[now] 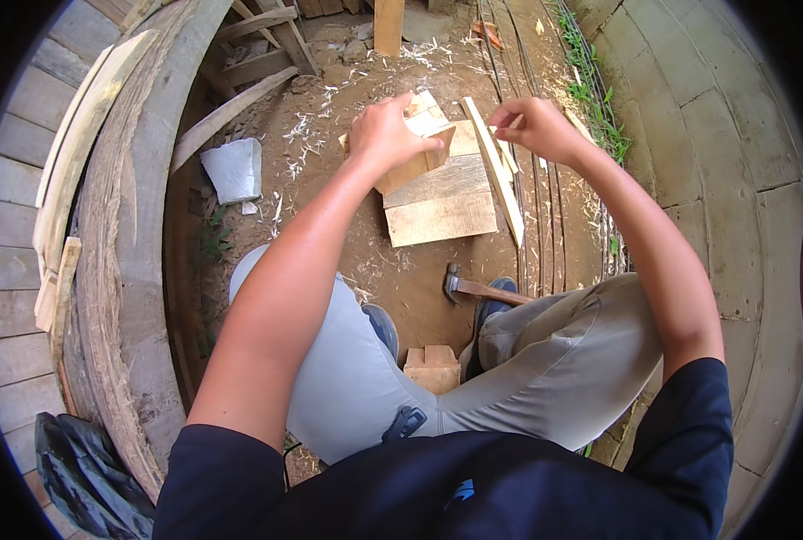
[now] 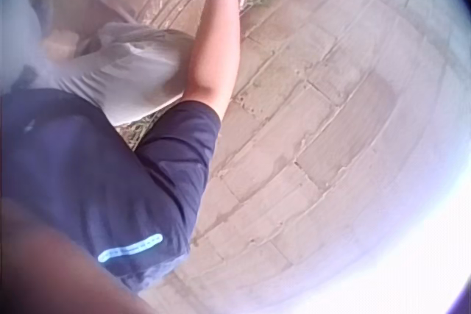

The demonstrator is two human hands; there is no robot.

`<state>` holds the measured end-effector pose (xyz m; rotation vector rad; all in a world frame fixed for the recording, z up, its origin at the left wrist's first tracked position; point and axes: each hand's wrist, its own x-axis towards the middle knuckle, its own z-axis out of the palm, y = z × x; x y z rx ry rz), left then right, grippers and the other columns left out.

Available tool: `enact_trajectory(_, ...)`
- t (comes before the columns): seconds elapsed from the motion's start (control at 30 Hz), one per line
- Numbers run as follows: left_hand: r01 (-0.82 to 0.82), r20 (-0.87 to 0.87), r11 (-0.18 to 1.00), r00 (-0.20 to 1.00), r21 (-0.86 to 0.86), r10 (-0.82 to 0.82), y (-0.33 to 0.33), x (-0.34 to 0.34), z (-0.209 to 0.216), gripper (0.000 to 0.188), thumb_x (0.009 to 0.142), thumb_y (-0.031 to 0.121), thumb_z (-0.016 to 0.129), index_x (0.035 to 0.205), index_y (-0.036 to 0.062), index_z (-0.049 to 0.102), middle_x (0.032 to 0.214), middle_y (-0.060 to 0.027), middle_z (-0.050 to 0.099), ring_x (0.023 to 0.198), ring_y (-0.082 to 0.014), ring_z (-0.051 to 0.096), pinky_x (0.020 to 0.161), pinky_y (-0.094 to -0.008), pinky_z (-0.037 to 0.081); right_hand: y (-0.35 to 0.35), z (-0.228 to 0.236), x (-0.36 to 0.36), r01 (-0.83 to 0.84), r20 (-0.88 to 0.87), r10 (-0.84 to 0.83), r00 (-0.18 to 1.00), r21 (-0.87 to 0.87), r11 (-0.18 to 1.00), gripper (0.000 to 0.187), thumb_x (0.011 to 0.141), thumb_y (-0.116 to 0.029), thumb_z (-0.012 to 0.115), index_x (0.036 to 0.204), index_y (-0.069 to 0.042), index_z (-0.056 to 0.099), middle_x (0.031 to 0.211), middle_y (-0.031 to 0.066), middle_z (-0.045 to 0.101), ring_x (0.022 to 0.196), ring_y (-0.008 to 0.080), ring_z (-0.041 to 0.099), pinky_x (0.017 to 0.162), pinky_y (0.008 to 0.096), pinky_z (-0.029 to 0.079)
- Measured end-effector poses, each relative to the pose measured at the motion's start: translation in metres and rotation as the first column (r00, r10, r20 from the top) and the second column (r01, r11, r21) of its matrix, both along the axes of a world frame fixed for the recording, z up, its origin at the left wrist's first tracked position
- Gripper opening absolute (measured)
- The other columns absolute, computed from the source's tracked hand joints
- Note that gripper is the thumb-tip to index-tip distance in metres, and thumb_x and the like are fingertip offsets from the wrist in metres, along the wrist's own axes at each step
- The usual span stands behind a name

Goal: The person assembles a small wooden box by fitting pieces together, using a hammer to drive nails, and a knife to trim wood. They repeatedly adjust and inspect the box, then place it on a nearby wooden table.

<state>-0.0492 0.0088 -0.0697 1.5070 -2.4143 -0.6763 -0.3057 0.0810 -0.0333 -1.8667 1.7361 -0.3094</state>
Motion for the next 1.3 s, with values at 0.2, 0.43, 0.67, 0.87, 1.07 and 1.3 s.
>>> enact_trajectory(0.2,-0.007,-0.035,1.0,0.999,0.029,0.008,0.01,-0.009,0.007,0.101,0.061,0.056,0.092,0.144,0.0088,0.058,0.127,-0.014,0.071,0.114,-0.0287,0.07,0.1,-0.042,0.056,0.0,0.006,0.033,-0.061,0.017,0.064,0.998,-0.12,0.991,0.037,0.085,-0.011,0.08,0.12,-0.003,0.073,0.111,0.0165,0.076,0.102,0.0301,0.073,0.093,0.0393,0.057)
enact_trajectory(0.43,0.035,-0.046,0.999,0.998,-0.017,-0.035,0.016,-0.013,0.012,0.108,0.059,0.06,0.091,0.145,0.0055,0.057,0.129,-0.0182,0.069,0.116,-0.0306,0.069,0.1,-0.0423,0.055,-0.002,0.006,0.029,-0.069,0.037,0.076,0.996,-0.161,0.985,0.026,0.085,-0.013,0.08,0.11,-0.003,0.077,0.104,0.016,0.078,0.097,0.028,0.075,0.089,0.0389,0.058)
enact_trajectory(0.67,0.023,-0.058,1.0,0.998,-0.014,-0.024,0.014,-0.016,0.016,0.11,0.058,0.062,0.091,0.146,0.0059,0.056,0.129,-0.0179,0.069,0.116,-0.0298,0.069,0.1,-0.0414,0.055,-0.002,0.007,0.023,-0.055,0.066,0.067,0.996,-0.162,0.985,0.021,0.087,-0.016,0.08,0.105,-0.004,0.078,0.1,0.015,0.078,0.09,0.0271,0.075,0.083,0.0392,0.058)
enact_trajectory(0.87,0.027,-0.245,0.999,0.969,0.032,-0.018,0.009,-0.006,0.004,0.104,0.056,0.053,0.097,0.138,0.0002,0.061,0.117,-0.0179,0.073,0.106,-0.0274,0.073,0.094,-0.0388,0.057,-0.007,0.015,0.031,-0.129,-0.071,0.118,0.99,-0.173,0.976,0.022,0.092,-0.025,0.074,0.101,-0.005,0.078,0.085,0.0201,0.073,0.078,0.0342,0.072,0.073,0.0431,0.056)
enact_trajectory(1.07,0.016,-0.195,0.997,0.98,-0.075,-0.03,0.021,-0.012,-0.002,0.076,0.059,0.053,0.089,0.118,0.0089,0.07,0.103,-0.0152,0.072,0.098,-0.0337,0.071,0.085,-0.0455,0.057,0.005,0.012,0.032,-0.132,-0.091,0.114,0.989,-0.235,0.963,0.016,0.088,-0.019,0.078,0.093,-0.004,0.078,0.094,0.0154,0.076,0.076,0.0308,0.072,0.071,0.0394,0.057)
enact_trajectory(1.3,0.028,-0.2,0.998,0.979,-0.054,-0.038,0.029,-0.013,-0.014,0.075,0.066,0.047,0.088,0.124,0.0063,0.067,0.112,-0.0182,0.071,0.106,-0.0332,0.069,0.096,-0.0477,0.053,0.011,0.014,0.045,-0.265,-0.218,0.211,0.953,-0.263,0.928,0.015,0.083,-0.02,0.078,0.091,-0.007,0.077,0.091,0.0127,0.074,0.07,0.0298,0.071,0.067,0.0409,0.056)
